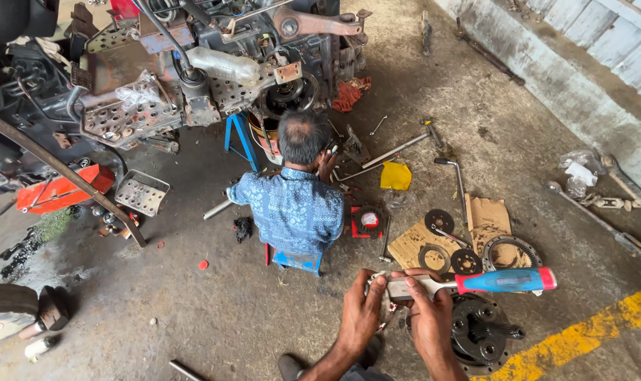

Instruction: The person wipes down circular metal gear components and a large ring gear with a white cloth, then moves to another area where they pick up a small tool and a cloth to clean a mechanical assembly near a tractor.

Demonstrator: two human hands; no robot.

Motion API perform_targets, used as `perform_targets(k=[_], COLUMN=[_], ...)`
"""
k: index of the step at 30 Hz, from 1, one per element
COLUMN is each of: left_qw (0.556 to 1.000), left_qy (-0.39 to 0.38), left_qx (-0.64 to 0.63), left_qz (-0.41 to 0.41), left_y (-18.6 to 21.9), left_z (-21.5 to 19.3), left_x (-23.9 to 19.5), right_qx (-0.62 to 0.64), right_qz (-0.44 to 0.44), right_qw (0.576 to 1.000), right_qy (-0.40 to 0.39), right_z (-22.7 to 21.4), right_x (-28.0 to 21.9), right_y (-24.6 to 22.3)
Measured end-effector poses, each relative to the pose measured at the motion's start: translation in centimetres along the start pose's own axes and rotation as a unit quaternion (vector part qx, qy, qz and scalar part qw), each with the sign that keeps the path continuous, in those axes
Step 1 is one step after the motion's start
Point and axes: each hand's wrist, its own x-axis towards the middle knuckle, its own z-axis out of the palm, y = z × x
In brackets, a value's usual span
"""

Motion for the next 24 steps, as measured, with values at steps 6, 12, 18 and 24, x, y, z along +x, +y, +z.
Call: perform_targets(k=[6,12,18,24], left_qw=[0.995,0.99,0.986,0.963], left_qy=[-0.016,-0.042,0.021,0.014], left_qx=[0.093,0.127,-0.021,-0.212], left_qz=[-0.029,-0.048,-0.163,-0.165], left_y=[-0.4,-1.5,-4.0,-1.2], left_z=[0.6,1.4,0.4,2.5], left_x=[0.6,0.5,1.8,1.6], right_qx=[0.02,-0.013,-0.04,-0.065], right_qz=[0.004,0.007,-0.08,-0.098], right_qw=[1.0,1.0,0.996,0.993], right_qy=[0.012,0.021,0.03,0.012], right_z=[-1.4,-3.2,-4.4,-3.7], right_x=[0.9,1.5,2.2,1.6], right_y=[-0.6,-1.2,-3.2,-3.3])
